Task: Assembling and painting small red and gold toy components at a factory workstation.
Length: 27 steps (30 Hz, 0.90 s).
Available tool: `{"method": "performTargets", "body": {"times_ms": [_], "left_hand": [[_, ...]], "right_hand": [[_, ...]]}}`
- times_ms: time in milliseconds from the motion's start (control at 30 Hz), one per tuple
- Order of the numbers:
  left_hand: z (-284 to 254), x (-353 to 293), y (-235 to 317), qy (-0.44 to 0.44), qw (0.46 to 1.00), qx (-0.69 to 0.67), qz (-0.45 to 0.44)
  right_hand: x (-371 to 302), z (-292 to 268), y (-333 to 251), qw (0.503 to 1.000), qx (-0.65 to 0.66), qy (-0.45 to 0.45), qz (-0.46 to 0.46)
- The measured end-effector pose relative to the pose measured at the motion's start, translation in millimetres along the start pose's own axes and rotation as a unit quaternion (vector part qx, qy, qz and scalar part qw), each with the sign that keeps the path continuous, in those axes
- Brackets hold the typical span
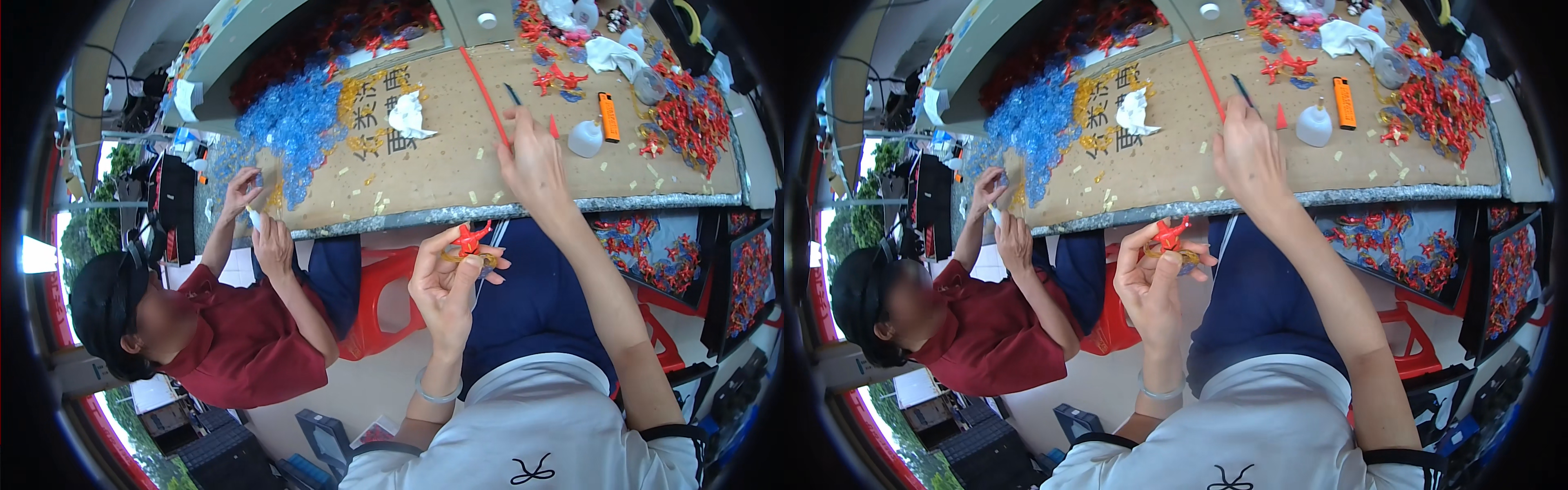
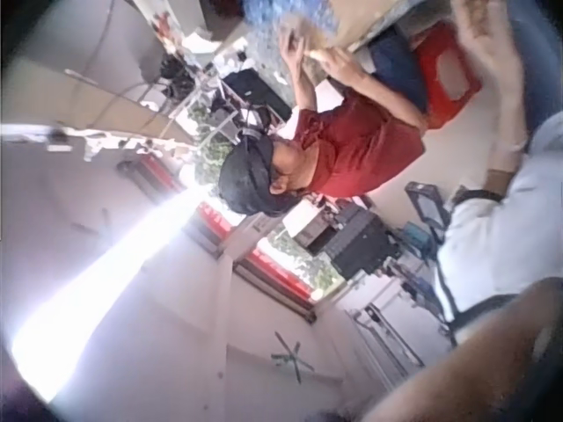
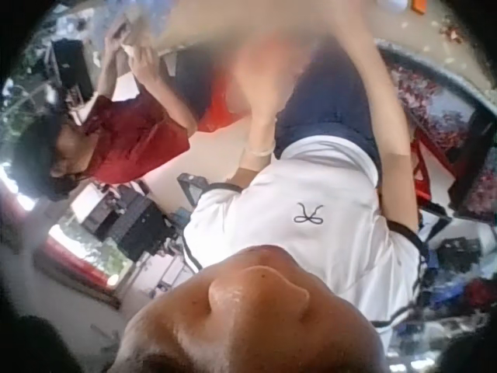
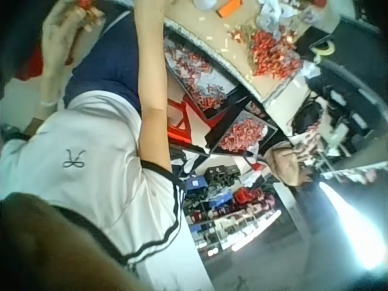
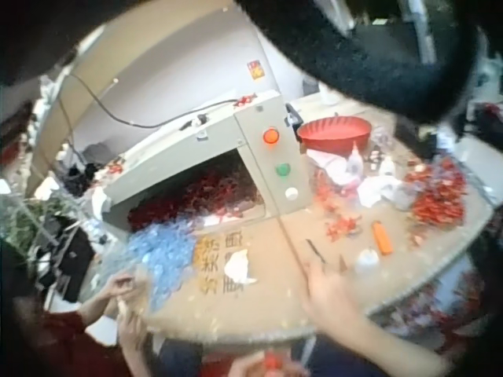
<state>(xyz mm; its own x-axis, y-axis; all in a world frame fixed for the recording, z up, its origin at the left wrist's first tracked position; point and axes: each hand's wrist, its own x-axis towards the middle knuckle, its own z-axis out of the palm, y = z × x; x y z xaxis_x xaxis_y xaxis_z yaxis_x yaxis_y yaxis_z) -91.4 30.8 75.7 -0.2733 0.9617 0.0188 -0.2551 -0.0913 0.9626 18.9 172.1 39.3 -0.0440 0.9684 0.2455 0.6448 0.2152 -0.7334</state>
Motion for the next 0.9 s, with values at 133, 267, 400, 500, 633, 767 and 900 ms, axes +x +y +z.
{"method": "performTargets", "body": {"times_ms": [133, 267, 400, 500, 633, 767, 900], "left_hand": [[-15, -2, 0, 0.007, 0.999, -0.041, -0.012], [-23, -2, 2, 0.005, 0.997, -0.069, -0.040], [-27, -1, 1, -0.005, 0.995, -0.089, -0.054], [-22, -3, -1, 0.000, 0.996, -0.076, -0.048], [-11, -5, -1, -0.025, 0.995, -0.077, -0.061], [-8, -10, -1, -0.057, 0.985, -0.127, -0.106], [-5, -14, -2, -0.080, 0.968, -0.195, -0.139]], "right_hand": [[12, 15, 2, 0.994, -0.096, -0.031, 0.031], [7, 11, -1, 0.998, -0.063, -0.010, 0.005], [-28, -19, -29, 0.970, 0.234, -0.067, 0.010], [-66, -38, -43, 0.908, 0.396, -0.131, 0.047], [-81, -48, -44, 0.878, 0.440, -0.157, 0.103], [-85, -51, -37, 0.842, 0.499, -0.147, 0.142], [-89, -58, -33, 0.819, 0.533, -0.137, 0.163]]}}
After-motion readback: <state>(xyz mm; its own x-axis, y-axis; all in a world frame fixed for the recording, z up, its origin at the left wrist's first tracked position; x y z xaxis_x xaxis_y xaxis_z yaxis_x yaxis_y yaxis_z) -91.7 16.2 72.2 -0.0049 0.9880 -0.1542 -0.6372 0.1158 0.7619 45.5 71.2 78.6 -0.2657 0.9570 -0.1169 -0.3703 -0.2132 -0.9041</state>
